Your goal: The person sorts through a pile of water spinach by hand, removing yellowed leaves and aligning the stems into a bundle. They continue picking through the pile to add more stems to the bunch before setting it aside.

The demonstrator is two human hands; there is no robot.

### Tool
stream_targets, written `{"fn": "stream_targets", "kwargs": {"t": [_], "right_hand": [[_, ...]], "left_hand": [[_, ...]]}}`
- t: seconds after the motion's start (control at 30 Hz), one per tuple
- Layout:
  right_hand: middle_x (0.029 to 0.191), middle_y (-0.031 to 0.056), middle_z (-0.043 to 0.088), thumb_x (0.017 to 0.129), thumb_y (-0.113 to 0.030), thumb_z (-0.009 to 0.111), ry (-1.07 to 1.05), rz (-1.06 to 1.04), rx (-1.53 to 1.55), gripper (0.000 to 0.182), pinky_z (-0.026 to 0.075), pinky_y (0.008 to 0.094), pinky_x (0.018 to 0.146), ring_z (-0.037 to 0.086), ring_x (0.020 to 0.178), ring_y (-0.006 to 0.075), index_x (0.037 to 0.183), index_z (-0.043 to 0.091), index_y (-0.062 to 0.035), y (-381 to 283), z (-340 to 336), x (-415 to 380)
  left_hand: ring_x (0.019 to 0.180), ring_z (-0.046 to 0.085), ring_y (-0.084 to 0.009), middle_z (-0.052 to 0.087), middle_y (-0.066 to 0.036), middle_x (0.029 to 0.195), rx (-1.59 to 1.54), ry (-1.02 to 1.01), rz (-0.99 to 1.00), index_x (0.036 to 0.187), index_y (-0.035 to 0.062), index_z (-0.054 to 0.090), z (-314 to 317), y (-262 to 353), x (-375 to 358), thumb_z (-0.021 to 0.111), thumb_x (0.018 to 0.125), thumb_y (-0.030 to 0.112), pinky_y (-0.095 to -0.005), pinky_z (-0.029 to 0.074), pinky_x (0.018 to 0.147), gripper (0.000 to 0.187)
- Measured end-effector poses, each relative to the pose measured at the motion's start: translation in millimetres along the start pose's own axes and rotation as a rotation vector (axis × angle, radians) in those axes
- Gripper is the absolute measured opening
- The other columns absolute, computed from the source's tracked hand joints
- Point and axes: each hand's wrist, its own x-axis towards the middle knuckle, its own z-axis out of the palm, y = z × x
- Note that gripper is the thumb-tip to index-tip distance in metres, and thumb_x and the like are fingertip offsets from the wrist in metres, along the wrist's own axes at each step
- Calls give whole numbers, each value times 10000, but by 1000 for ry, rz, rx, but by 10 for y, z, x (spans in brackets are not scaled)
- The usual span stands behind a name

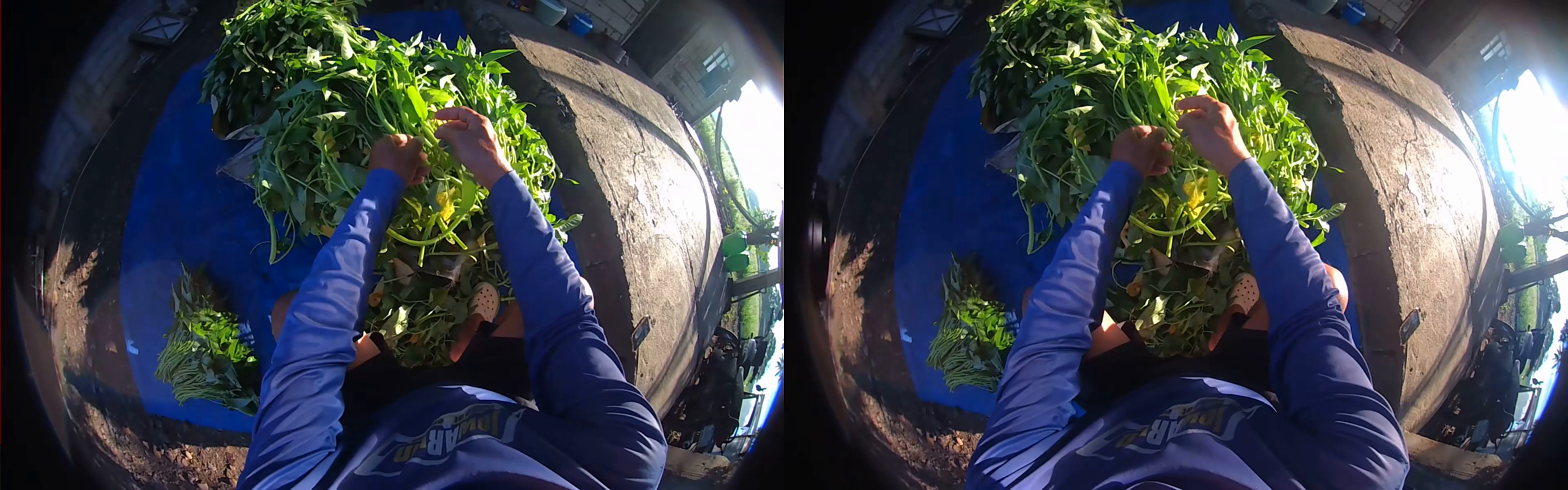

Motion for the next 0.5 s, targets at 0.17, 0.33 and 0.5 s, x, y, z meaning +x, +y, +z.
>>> {"fn": "stream_targets", "kwargs": {"t": [0.17, 0.33, 0.5], "right_hand": [[1038, 178, 775, 881, -165, 585, 108, -499, -632, 290, 563, 435, 913, 725, 966, 357, 1028, 826, -99, 458, -141, 268], [949, 191, 740, 851, -188, 648, 63, -404, -472, 193, 547, 453, 889, 698, 994, 343, 860, 767, -37, 210, -69, 62], [1149, 210, 699, 823, -198, 726, 431, -697, -534, 176, 500, 493, 988, 624, 1149, 397, 900, 785, -51, -271, -134, -347]], "left_hand": [[683, 721, -189, 732, -96, 871, -79, 75, 31, 1182, 22, 647, 292, 45, 185, 671, 974, 252, -308, 600, 541, 311], [649, 663, -140, 734, -54, 888, 166, -27, 389, 1128, 81, 730, 135, -180, 724, 691, 988, 316, -293, 519, 554, 277], [685, 631, -94, 709, -28, 880, -186, -90, 217, 1129, 42, 740, 282, 650, -211, 703, 987, 464, -252, 511, 568, 447]]}}
